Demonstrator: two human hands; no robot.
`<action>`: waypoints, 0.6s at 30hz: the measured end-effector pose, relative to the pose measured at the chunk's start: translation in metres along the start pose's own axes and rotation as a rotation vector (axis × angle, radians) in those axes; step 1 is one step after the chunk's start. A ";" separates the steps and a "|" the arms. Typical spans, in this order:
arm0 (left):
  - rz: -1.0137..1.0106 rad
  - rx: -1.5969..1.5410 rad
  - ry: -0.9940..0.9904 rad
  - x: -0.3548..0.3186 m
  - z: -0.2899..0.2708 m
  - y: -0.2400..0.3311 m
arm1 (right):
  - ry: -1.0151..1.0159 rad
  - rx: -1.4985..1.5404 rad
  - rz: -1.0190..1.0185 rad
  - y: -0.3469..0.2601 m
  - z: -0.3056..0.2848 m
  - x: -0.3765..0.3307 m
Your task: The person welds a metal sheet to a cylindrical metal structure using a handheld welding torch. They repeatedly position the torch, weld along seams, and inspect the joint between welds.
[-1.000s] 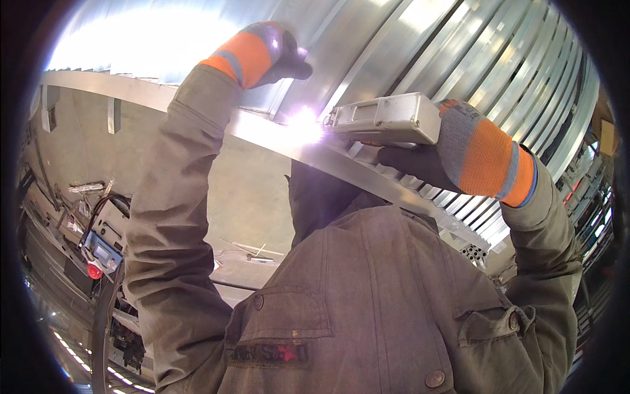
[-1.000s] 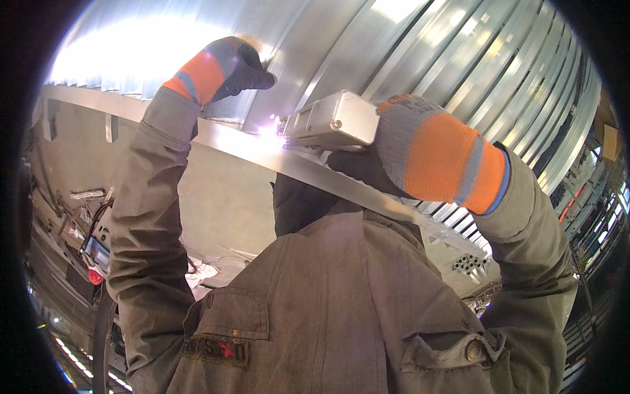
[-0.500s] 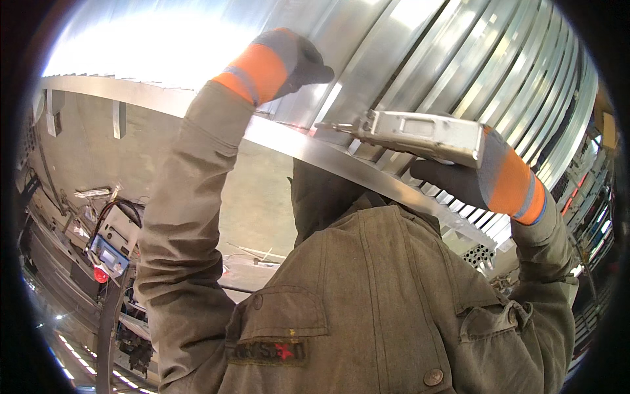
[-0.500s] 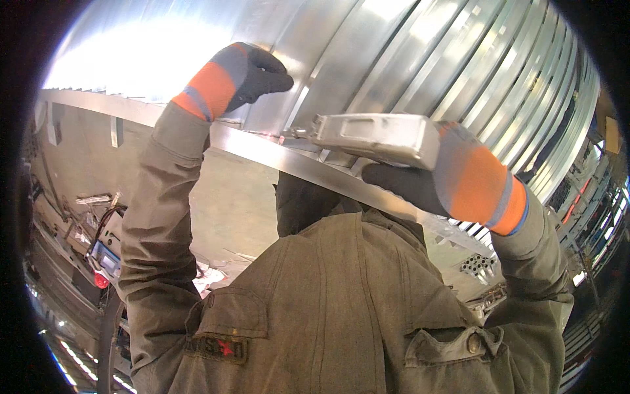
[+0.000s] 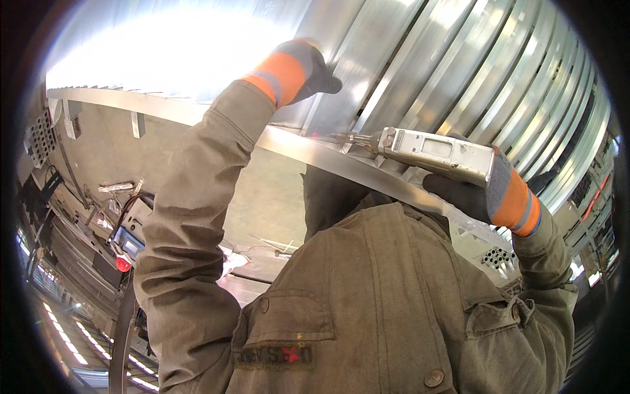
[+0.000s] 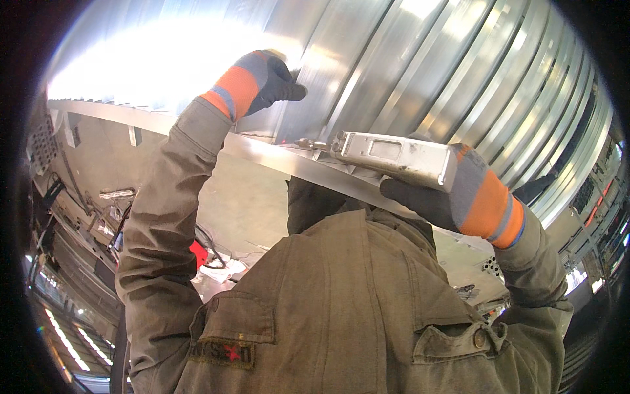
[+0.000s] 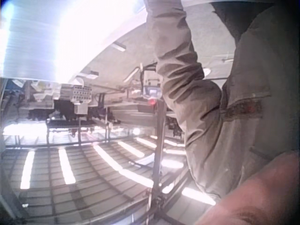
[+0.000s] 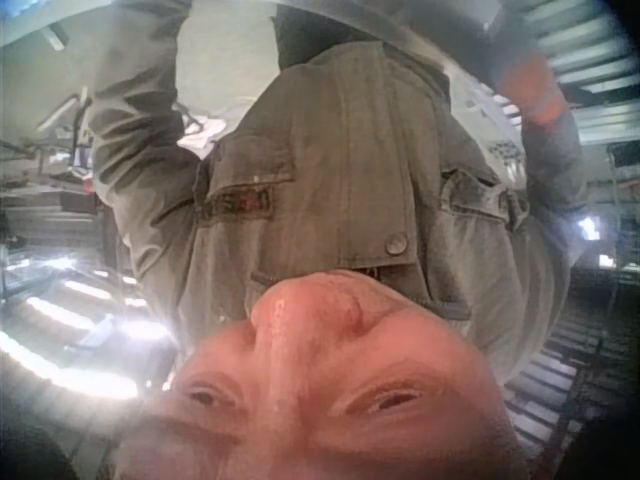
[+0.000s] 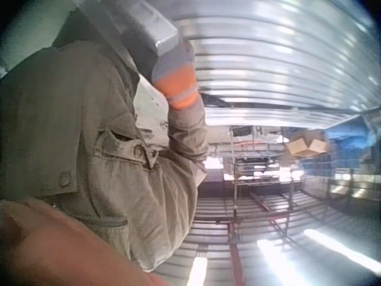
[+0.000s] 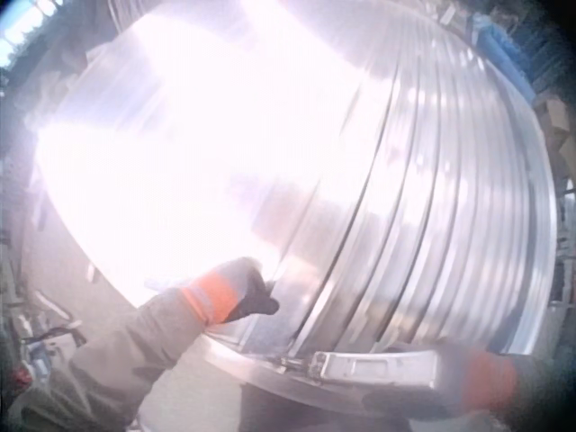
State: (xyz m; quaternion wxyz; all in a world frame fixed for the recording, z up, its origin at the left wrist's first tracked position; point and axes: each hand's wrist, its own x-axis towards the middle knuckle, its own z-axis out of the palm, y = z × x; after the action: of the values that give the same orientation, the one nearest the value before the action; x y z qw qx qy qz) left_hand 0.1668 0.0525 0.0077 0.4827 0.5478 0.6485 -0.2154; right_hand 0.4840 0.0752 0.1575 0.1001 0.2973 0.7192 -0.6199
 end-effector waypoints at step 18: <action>0.307 -0.611 0.634 -0.042 0.125 -0.042 | 0.478 -0.383 -0.021 -0.015 0.018 -0.061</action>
State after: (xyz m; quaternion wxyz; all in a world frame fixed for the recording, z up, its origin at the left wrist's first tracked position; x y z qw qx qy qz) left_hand 0.1739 -0.0820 -0.0219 0.4262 0.5088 0.7093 0.2372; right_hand 0.5206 0.0383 0.1979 -0.0240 0.4029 0.8293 -0.3865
